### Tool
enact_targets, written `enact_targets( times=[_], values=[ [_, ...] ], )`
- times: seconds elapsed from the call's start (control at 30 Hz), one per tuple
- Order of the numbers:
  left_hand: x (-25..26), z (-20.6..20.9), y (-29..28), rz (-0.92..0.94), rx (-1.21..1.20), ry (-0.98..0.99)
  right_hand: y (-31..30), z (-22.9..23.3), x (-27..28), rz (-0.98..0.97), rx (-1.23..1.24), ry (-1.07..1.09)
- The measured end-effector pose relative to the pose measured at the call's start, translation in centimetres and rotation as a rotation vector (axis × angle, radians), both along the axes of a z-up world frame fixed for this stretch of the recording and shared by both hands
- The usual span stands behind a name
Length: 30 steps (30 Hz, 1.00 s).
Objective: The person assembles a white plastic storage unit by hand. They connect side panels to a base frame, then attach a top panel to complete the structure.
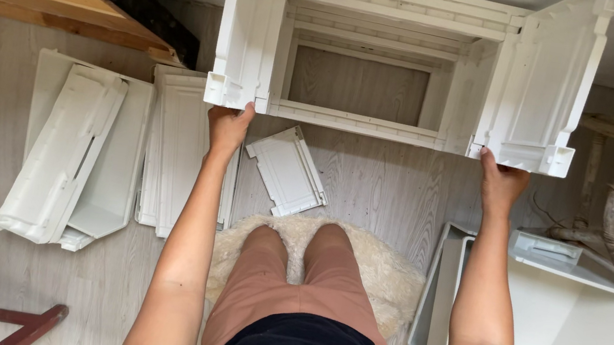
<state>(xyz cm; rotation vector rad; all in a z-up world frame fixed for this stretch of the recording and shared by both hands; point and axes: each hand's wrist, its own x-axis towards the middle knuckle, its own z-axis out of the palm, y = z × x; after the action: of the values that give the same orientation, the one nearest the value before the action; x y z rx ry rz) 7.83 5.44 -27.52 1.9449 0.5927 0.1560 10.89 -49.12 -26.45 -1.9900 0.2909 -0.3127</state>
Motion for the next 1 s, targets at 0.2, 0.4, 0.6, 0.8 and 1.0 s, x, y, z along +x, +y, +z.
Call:
enact_targets(
  times=[0.2,0.4,0.6,0.8,1.0],
  values=[
    [0.5,-0.6,0.1,0.032,-0.013,-0.039,0.5,-0.4,0.1,-0.013,0.051,0.075],
    [-0.7,-0.2,-1.0,0.024,0.044,0.035,0.0,-0.2,-0.8,-0.045,-0.03,0.081],
    [-0.9,-0.9,-1.3,0.068,-0.064,0.084,-0.6,-2.3,-1.5,-0.074,-0.228,0.133],
    [-3.0,-5.1,1.9,-0.179,-0.145,0.0,6.1,-1.9,-4.8,-0.546,0.228,0.268],
    [-4.1,-11.6,1.1,-0.1,0.116,0.005,30.7,1.3,-5.9,0.59,-0.046,0.18]
  ],
)
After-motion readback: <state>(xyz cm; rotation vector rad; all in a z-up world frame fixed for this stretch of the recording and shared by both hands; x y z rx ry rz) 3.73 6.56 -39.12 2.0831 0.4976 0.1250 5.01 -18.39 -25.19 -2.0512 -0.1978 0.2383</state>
